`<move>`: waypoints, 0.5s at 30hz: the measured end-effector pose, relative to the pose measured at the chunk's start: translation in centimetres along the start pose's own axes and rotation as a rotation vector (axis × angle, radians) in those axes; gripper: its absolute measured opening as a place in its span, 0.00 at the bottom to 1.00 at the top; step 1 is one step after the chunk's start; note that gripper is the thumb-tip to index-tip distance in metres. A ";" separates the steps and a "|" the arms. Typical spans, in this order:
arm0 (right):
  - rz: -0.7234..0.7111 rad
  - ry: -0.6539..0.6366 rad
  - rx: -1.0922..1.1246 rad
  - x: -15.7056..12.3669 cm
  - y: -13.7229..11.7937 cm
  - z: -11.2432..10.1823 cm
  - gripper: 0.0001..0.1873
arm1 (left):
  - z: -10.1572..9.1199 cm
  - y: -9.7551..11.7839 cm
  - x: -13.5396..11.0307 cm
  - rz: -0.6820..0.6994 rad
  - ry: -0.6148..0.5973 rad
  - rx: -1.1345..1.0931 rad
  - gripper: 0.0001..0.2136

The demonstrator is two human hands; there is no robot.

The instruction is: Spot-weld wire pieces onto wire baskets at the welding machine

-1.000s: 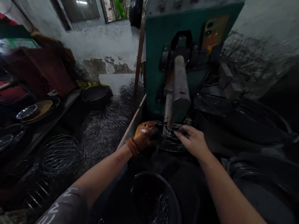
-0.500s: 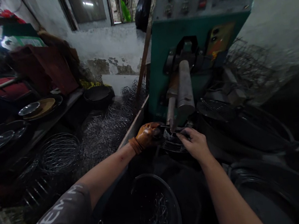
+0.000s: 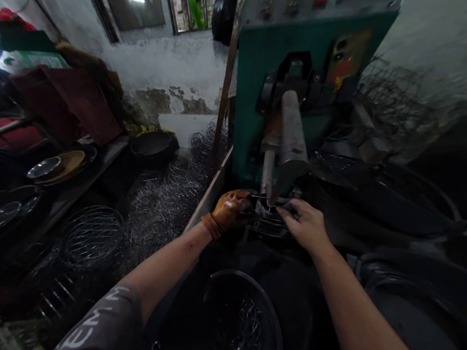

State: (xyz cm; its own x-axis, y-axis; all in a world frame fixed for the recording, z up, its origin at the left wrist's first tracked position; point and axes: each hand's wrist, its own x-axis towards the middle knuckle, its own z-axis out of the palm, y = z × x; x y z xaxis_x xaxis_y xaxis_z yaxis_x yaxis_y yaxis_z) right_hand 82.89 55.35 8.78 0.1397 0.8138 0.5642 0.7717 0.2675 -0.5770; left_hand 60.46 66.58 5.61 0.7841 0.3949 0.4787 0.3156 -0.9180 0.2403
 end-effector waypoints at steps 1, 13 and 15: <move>0.002 0.000 -0.001 0.0 0.0 0.0 0.21 | 0.0 0.0 0.0 0.001 -0.001 -0.004 0.21; 0.011 0.031 0.031 -0.4 0.2 0.2 0.17 | 0.1 0.4 0.0 -0.017 0.067 -0.055 0.14; 0.073 0.103 0.032 -1.1 1.1 -0.5 0.15 | -0.2 0.6 0.0 -0.017 0.030 -0.035 0.15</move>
State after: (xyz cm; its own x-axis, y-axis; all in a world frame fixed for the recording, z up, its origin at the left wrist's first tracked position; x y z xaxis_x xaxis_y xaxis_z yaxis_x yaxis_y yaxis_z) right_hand 83.92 54.49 7.82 0.2594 0.7748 0.5765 0.7372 0.2267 -0.6365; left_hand 60.61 66.01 5.91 0.7625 0.4115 0.4992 0.3090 -0.9096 0.2778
